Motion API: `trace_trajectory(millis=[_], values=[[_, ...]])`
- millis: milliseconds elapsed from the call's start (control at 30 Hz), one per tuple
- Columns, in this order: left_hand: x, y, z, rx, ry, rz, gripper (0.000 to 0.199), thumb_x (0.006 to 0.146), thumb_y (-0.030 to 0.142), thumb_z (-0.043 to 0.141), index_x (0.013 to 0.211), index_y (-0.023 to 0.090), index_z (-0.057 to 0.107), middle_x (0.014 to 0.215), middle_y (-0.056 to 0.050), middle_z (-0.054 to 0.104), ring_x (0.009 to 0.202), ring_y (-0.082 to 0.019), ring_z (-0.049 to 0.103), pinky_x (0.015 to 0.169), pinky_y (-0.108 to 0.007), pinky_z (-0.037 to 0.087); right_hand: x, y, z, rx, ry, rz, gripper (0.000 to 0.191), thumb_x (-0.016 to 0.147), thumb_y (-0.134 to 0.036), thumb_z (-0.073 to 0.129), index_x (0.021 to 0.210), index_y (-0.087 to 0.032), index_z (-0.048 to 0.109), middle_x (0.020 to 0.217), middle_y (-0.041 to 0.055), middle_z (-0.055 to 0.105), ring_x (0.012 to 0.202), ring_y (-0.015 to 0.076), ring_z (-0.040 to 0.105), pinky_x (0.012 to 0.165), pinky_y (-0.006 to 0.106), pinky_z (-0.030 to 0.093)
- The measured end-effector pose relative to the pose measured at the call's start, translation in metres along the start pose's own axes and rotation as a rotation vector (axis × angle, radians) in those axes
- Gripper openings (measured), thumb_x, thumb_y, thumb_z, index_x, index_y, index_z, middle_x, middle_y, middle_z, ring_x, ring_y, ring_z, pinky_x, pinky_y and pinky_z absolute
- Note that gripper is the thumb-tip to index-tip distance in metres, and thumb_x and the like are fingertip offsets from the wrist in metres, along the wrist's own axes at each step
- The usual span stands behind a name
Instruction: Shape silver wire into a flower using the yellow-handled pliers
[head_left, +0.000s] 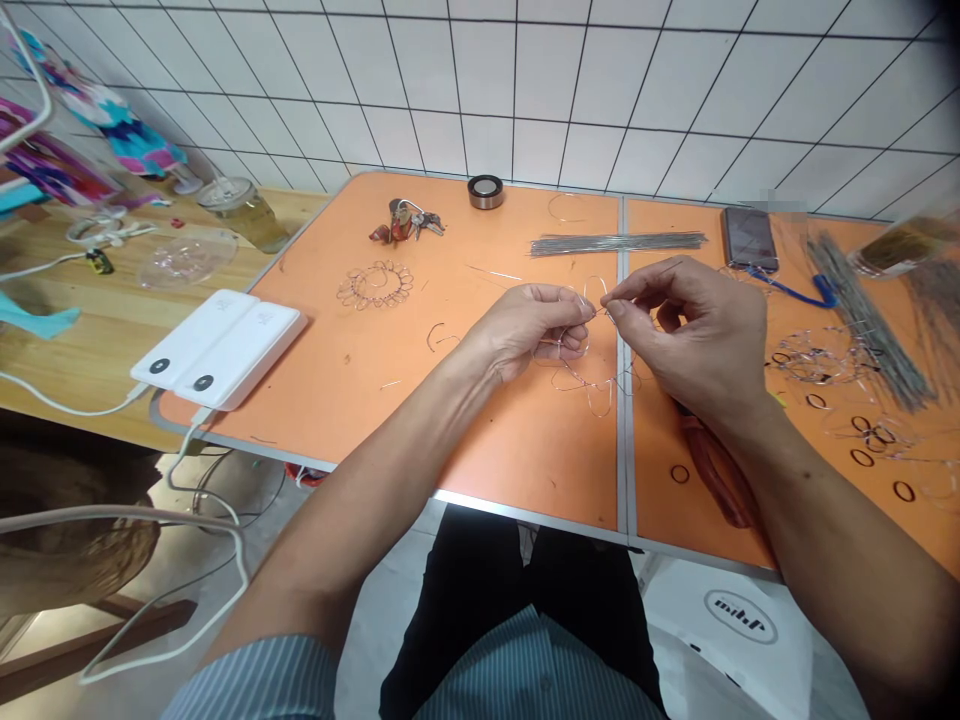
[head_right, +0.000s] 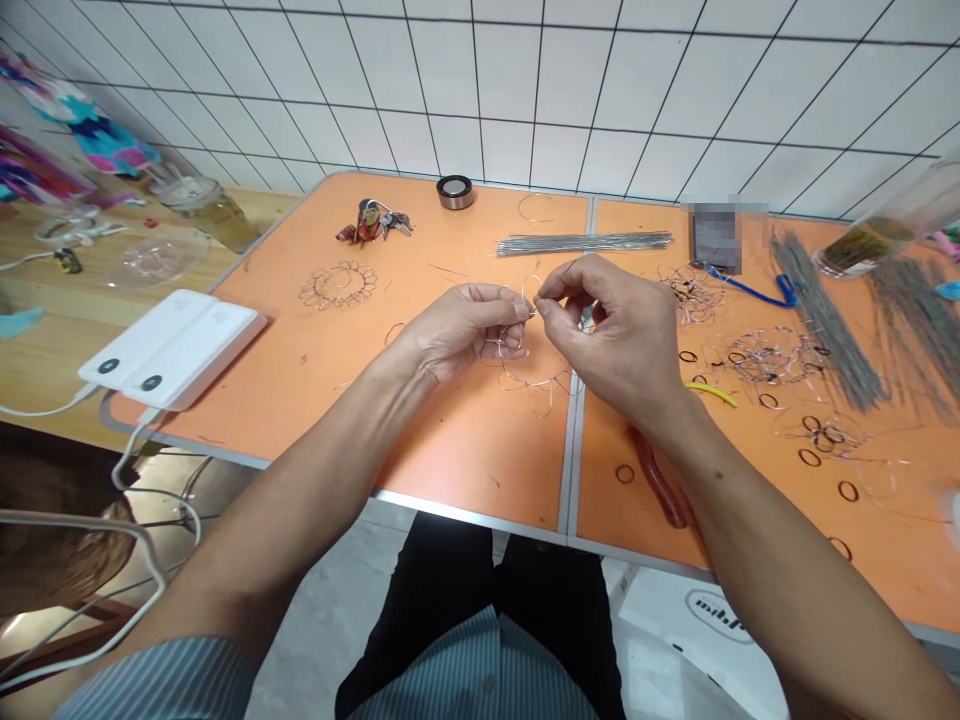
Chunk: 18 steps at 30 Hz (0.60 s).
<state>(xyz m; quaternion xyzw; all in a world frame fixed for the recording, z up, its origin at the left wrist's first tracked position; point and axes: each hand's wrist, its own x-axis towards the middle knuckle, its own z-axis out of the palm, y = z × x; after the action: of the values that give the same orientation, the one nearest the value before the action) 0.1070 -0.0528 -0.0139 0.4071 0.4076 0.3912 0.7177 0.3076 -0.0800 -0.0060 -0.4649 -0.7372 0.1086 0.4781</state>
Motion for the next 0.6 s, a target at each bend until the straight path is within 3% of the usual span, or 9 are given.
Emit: trace_trajectory(millis=[167,267,433,600], values=[[0.001,-0.001,0.0,0.002,0.0,0.003,0.02,0.092,0.015,0.082,0.075,0.014,0.072,0.068,0.001,0.067,0.06,-0.008,0.061,0.072,-0.027,0.065,0.001,-0.001,-0.004,-0.063,-0.034,-0.003,0.017,0.097,-0.018,0.078,0.097,-0.034,0.082,0.088,-0.0015,0.08,0.074,0.0212,0.071,0.07,0.04,0.056],[0.003,-0.002,-0.002,-0.01,0.003,0.012,0.02,0.09,0.017,0.086,0.075,0.014,0.072,0.069,0.001,0.067,0.06,-0.008,0.061,0.07,-0.026,0.064,0.002,0.0,-0.005,-0.103,-0.053,-0.022,0.016,0.1,-0.022,0.075,0.104,-0.035,0.083,0.098,0.0015,0.084,0.082,0.0252,0.076,0.073,0.044,0.059],[0.006,-0.004,-0.006,-0.031,-0.001,0.024,0.019,0.083,0.019,0.094,0.082,0.014,0.075,0.069,0.002,0.067,0.062,-0.008,0.061,0.074,-0.028,0.067,0.006,0.007,-0.007,-0.244,-0.121,-0.186,0.02,0.101,-0.028,0.076,0.117,-0.037,0.084,0.134,0.0066,0.084,0.13,0.0399,0.075,0.101,0.061,0.062],[0.006,-0.004,-0.007,-0.038,-0.008,0.016,0.015,0.089,0.018,0.087,0.081,0.013,0.075,0.069,0.001,0.067,0.061,-0.008,0.06,0.073,-0.027,0.066,0.006,0.012,-0.006,-0.317,-0.155,-0.242,0.016,0.104,-0.029,0.074,0.115,-0.036,0.084,0.139,0.0064,0.082,0.132,0.0392,0.074,0.114,0.065,0.057]])
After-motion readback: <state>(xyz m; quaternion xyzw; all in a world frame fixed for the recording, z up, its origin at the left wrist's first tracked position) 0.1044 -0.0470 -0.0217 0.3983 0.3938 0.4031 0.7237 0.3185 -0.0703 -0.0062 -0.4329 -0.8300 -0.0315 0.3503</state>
